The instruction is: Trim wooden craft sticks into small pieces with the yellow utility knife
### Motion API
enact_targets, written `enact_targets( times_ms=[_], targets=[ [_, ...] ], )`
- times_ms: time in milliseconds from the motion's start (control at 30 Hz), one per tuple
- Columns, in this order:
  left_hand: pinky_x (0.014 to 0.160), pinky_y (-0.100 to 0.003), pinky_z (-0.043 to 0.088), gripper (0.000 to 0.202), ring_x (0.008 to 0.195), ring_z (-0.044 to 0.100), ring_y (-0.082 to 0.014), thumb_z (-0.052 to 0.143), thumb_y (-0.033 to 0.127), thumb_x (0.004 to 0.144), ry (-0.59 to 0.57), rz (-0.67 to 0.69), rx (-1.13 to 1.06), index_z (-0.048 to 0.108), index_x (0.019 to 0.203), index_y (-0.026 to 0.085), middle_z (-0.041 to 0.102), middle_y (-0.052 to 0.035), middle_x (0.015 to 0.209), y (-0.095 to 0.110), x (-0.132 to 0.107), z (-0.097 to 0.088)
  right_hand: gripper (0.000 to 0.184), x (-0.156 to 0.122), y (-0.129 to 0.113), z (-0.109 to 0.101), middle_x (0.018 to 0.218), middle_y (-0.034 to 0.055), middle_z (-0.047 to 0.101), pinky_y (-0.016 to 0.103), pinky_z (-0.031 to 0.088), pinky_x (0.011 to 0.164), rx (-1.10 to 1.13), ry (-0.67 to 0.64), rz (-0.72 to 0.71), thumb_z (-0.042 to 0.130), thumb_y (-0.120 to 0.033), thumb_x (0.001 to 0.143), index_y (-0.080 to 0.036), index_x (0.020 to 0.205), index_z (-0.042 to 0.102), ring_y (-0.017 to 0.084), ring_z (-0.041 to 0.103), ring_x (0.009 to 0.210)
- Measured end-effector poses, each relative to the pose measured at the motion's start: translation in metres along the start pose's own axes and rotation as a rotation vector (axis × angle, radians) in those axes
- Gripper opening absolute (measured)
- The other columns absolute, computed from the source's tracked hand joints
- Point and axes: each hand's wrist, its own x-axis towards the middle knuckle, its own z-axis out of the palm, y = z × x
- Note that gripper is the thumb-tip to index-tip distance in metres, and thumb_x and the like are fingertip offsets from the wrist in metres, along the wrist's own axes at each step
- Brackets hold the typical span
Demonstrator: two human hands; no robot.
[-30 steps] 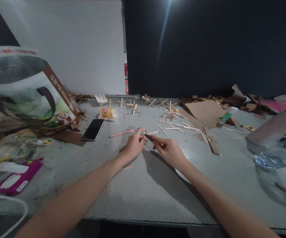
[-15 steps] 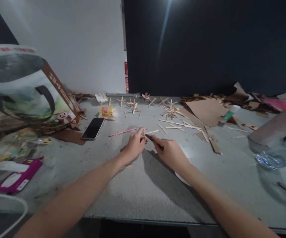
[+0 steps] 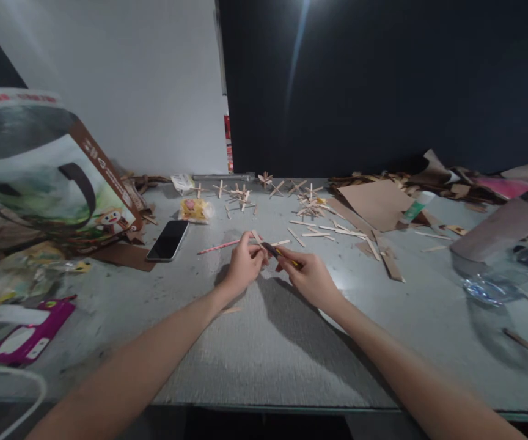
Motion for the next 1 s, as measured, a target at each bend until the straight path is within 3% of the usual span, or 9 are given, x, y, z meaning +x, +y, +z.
enact_targets(
  times_ms=[167,433,667,867,1000],
  targets=[
    [0.056,-0.023,0.045,0.026,0.054,0.064,-0.0132,0.070,0.024,0.084,0.044,-0.075,-0.090,0.045,0.094,0.024,0.067,0.0057,0.060,-0.0004,0.0033,0.0002,0.048,-0.0002,0.0050,0.0067,0.085,0.0075,0.080,0.025,0.046,0.064,-0.009,0.041,-0.049,0.057,-0.037,0.096,-0.012,0.132,0.077,0.017,0.064,0.067],
    [0.059,-0.025,0.047,0.022,0.055,0.065,-0.0151,0.070,0.020,0.085,0.063,-0.076,0.033,0.048,0.085,0.023,0.068,0.0028,0.061,-0.0008,0.0033,-0.0018,0.049,-0.0003,0.0016,0.0040,0.078,0.0081,0.075,0.025,0.041,0.061,-0.070,0.039,-0.039,0.055,-0.036,0.095,-0.012,0.131,0.078,0.016,0.058,0.061],
    [0.056,-0.023,0.045,0.019,0.055,0.064,-0.0139,0.068,0.021,0.087,0.042,-0.069,0.108,0.049,0.084,0.023,0.068,0.0031,0.059,-0.0012,0.0016,-0.0016,0.062,0.0027,0.0002,0.0009,0.074,0.0045,0.070,0.021,0.030,0.045,0.171,-0.048,0.090,0.055,-0.051,0.095,-0.009,0.136,0.074,0.008,0.037,0.046],
    [0.057,-0.024,0.047,0.020,0.054,0.066,-0.0152,0.070,0.022,0.085,0.062,-0.091,0.036,0.050,0.087,0.022,0.070,0.0022,0.061,-0.0039,0.0033,-0.0009,0.049,0.0018,0.0029,0.0014,0.071,0.0056,0.073,0.022,0.040,0.056,-0.014,0.061,-0.030,0.056,-0.039,0.095,-0.010,0.125,0.081,0.013,0.054,0.055],
    [0.058,-0.025,0.050,0.019,0.055,0.067,-0.0159,0.072,0.020,0.083,0.074,-0.089,-0.038,0.052,0.085,0.022,0.070,0.0018,0.061,-0.0068,0.0051,-0.0019,0.046,0.0018,0.0078,0.0031,0.070,0.0063,0.076,0.023,0.042,0.058,-0.094,0.063,-0.072,0.055,-0.034,0.095,-0.012,0.127,0.080,0.015,0.060,0.057]
  ],
)
